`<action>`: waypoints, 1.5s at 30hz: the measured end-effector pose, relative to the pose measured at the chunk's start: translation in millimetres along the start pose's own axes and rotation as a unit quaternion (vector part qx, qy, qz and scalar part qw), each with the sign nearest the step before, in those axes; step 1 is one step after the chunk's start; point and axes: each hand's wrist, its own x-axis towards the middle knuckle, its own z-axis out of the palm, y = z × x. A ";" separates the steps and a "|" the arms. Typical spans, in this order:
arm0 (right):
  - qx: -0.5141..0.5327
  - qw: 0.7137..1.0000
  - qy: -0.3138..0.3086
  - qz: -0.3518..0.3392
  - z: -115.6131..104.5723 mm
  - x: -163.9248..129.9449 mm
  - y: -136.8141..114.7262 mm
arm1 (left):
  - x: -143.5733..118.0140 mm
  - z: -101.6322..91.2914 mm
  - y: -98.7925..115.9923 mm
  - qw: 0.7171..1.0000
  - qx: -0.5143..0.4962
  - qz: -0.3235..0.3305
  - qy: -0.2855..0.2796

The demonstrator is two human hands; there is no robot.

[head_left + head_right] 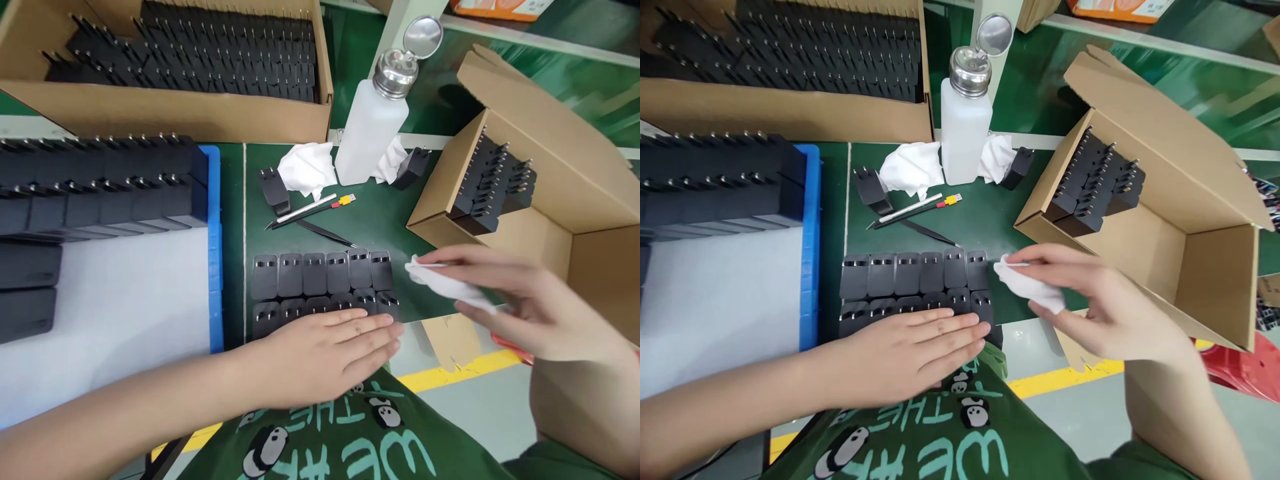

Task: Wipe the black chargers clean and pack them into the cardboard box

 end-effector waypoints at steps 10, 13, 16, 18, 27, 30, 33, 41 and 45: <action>0.227 0.959 0.049 0.164 66.1 24.9 15.5 | -106.7 -65.7 -67.6 0.886 -0.212 -0.410 -0.034; 0.325 0.928 0.026 0.181 72.9 42.2 18.4 | -110.5 -50.7 -78.0 0.854 -0.296 -0.426 -0.034; 0.342 0.921 0.026 0.183 72.5 54.2 21.3 | -106.8 -44.9 -80.8 0.844 -0.323 -0.427 -0.008; 0.330 0.925 0.032 0.186 68.4 58.4 22.4 | -107.2 -47.4 -80.9 0.841 -0.326 -0.431 -0.009; 0.049 0.982 0.148 -0.104 52.6 71.3 -23.4 | -37.3 -67.9 -100.8 0.951 -0.186 -0.247 0.008; -0.005 0.965 0.065 -0.252 70.5 91.8 -37.7 | 18.8 -54.0 -127.2 0.902 -0.368 -0.219 -0.058; -0.063 0.952 -0.005 -0.300 85.6 111.7 -38.6 | 60.4 -35.3 -148.6 0.863 -0.448 -0.192 -0.135; -0.152 0.942 -0.052 -0.294 77.2 108.0 -26.3 | 82.3 -6.6 -156.8 0.802 -0.525 -0.123 -0.257; -0.172 0.946 -0.041 -0.272 64.5 80.9 -5.3 | 81.9 -6.6 -159.0 0.798 -0.524 -0.148 -0.259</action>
